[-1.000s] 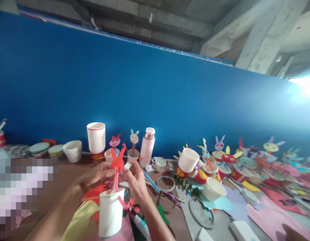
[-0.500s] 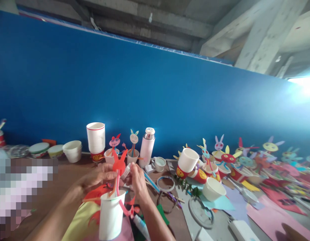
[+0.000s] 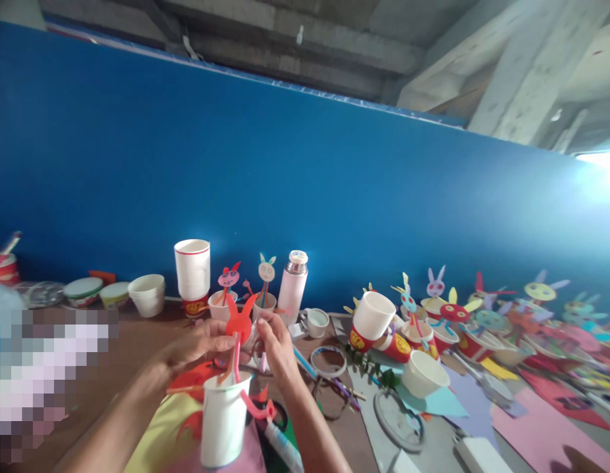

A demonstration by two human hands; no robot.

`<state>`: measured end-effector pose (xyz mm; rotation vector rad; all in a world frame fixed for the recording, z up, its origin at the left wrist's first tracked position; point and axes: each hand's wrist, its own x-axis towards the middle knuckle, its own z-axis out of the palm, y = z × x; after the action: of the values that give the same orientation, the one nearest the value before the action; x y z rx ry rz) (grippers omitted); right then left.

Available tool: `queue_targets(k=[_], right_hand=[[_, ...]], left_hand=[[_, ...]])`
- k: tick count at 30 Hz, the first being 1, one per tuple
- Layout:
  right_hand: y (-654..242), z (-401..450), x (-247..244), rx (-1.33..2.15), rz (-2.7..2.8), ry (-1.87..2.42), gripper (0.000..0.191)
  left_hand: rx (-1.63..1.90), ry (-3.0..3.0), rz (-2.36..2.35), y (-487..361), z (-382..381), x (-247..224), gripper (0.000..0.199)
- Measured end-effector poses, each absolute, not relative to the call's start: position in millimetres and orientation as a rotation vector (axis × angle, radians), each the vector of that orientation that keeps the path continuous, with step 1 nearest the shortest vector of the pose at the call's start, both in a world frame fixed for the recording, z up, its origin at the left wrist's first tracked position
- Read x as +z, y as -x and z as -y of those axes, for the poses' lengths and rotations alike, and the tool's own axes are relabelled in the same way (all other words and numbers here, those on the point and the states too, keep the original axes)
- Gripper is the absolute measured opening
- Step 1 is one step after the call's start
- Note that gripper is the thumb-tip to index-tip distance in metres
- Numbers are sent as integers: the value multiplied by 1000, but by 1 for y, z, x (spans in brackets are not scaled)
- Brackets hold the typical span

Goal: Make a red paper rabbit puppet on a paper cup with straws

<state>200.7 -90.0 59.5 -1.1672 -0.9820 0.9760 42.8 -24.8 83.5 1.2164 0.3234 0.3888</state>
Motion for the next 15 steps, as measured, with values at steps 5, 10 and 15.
queue_targets(k=[5, 10, 15], right_hand=[[-194, 99, 66, 880, 1092, 1071, 36], [-188, 102, 72, 889, 1216, 1030, 43], [-187, 101, 69, 937, 1220, 1005, 47]], left_hand=[[409, -1233, -316, -42, 26, 87, 25], [445, -1239, -308, -38, 27, 95, 19], [436, -1234, -329, -37, 27, 94, 19]])
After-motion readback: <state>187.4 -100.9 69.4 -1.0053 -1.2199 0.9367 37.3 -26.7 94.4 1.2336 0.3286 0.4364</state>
